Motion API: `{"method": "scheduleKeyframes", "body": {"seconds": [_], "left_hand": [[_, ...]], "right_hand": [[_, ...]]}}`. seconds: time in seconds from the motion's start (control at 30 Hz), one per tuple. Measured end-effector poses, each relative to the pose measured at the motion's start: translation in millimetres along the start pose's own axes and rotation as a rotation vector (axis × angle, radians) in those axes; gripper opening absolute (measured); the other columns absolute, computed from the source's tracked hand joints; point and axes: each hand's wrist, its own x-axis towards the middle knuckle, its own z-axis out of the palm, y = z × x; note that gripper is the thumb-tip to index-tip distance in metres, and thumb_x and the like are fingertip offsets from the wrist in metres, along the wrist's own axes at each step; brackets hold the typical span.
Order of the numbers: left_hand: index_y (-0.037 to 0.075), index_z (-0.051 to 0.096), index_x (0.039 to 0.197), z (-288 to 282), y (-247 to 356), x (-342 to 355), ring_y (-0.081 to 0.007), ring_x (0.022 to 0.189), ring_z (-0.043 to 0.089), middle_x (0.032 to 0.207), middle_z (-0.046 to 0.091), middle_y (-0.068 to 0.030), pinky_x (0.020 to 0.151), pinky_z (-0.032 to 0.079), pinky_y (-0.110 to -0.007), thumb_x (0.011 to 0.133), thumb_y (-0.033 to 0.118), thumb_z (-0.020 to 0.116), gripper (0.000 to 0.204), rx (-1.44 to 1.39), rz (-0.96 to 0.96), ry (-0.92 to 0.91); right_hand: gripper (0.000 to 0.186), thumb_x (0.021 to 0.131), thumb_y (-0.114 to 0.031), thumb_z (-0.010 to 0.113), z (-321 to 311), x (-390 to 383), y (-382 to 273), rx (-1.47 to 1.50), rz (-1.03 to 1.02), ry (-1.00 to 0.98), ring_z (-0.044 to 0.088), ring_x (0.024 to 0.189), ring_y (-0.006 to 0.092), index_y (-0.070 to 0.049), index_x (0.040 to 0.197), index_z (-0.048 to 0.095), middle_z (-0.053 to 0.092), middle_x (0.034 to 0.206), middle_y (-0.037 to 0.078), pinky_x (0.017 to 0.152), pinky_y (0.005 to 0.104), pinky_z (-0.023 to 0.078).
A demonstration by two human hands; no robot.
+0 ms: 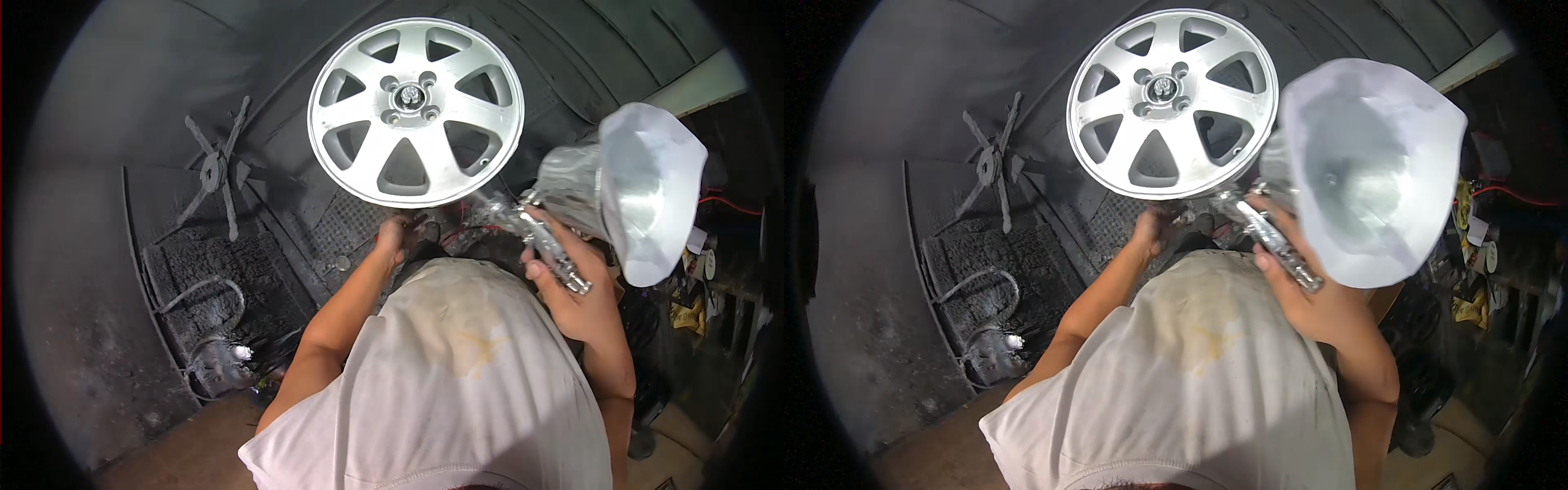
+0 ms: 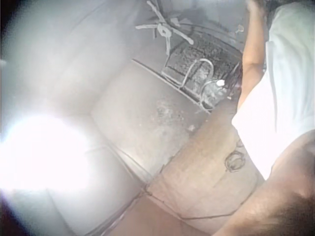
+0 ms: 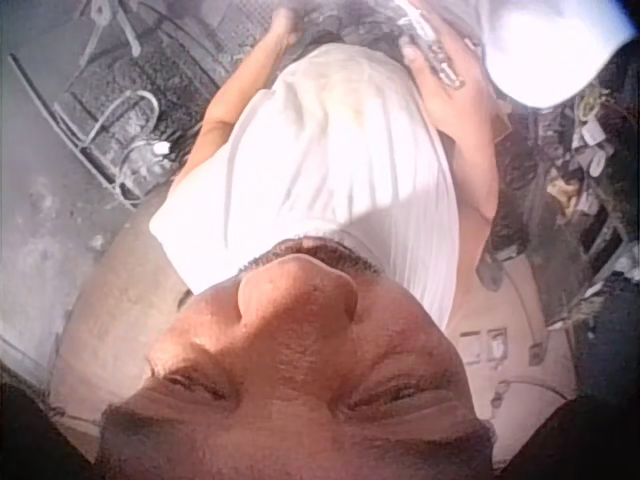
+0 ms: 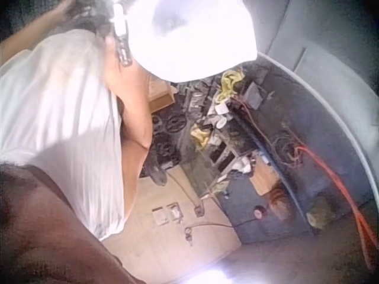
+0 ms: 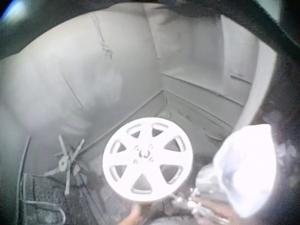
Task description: The person places a wheel rim onto a stand and paints both sides of it using a spray gun while rotating it by hand.
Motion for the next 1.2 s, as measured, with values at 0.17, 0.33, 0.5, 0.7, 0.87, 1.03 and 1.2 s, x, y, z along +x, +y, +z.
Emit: {"method": "scheduleKeyframes", "body": {"seconds": [0.17,0.33,0.5,0.7,0.87,1.03,1.2], "left_hand": [[-0.002,0.056,0.132,-56,13,58,-0.0319,0.117,0.059,0.126,0.061,-0.0145,0.095,0.05,-0.045,0.097,0.01,0.047,0.038,0.2,-0.046,-0.119],[0.001,0.058,0.135,-40,65,62,-0.028,0.119,0.059,0.133,0.063,-0.0148,0.101,0.047,-0.041,0.106,0.03,0.046,0.043,0.006,0.093,-0.088],[-0.001,0.054,0.141,-6,44,27,-0.0298,0.127,0.058,0.144,0.058,-0.0168,0.111,0.044,-0.044,0.108,0.036,0.041,0.052,0.122,-0.018,-0.137],[-0.004,0.053,0.136,29,-12,-1,-0.0295,0.117,0.064,0.132,0.063,-0.0187,0.092,0.058,-0.047,0.104,0.017,0.043,0.04,0.261,-0.138,-0.218],[-0.006,0.05,0.138,-9,2,17,-0.0292,0.117,0.063,0.131,0.062,-0.0198,0.1,0.054,-0.048,0.092,-0.002,0.053,0.046,0.327,-0.103,-0.281],[-0.002,0.054,0.134,-37,64,55,-0.0315,0.11,0.065,0.126,0.065,-0.0193,0.101,0.05,-0.046,0.094,0.002,0.047,0.041,0.06,0.125,-0.063],[-0.003,0.061,0.119,14,60,15,-0.0292,0.105,0.066,0.117,0.067,-0.0184,0.086,0.055,-0.04,0.097,0.01,0.044,0.03,0.178,-0.074,0.011]], "right_hand": [[0.053,0.096,-0.006,0.065,-4,0,4,0.09,0.001,0.106,0.063,0.089,0.0128,0.001,0.147,0.053,0.068,0.101,0.007,0.085,0.0285,0.052],[0.051,0.096,-0.003,0.064,2,6,-3,0.19,0.05,0.028,0.062,0.089,0.0107,0.001,0.146,0.054,0.068,0.101,0.007,0.084,0.026,0.052],[0.05,0.095,-0.003,0.067,-1,2,-8,0.146,0.037,-0.179,0.064,0.091,0.0098,0.0,0.144,0.057,0.07,0.103,0.008,0.085,0.0259,0.052],[0.052,0.093,0.001,0.068,15,5,3,0.042,-0.146,-0.187,0.067,0.096,0.0117,0.002,0.143,0.057,0.071,0.111,0.011,0.088,0.0278,0.053],[0.052,0.094,0.001,0.065,9,4,-1,-0.116,-0.124,-0.064,0.065,0.092,0.011,0.001,0.145,0.055,0.069,0.114,0.01,0.088,0.0273,0.052],[0.052,0.097,-0.005,0.064,8,5,4,0.037,0.018,0.062,0.062,0.091,0.0108,-0.001,0.147,0.054,0.069,0.104,0.006,0.086,0.0259,0.05],[0.054,0.096,-0.006,0.066,2,10,2,-0.008,-0.039,-0.078,0.062,0.095,0.0104,0.0,0.148,0.053,0.069,0.103,0.006,0.088,0.0256,0.05]]}}
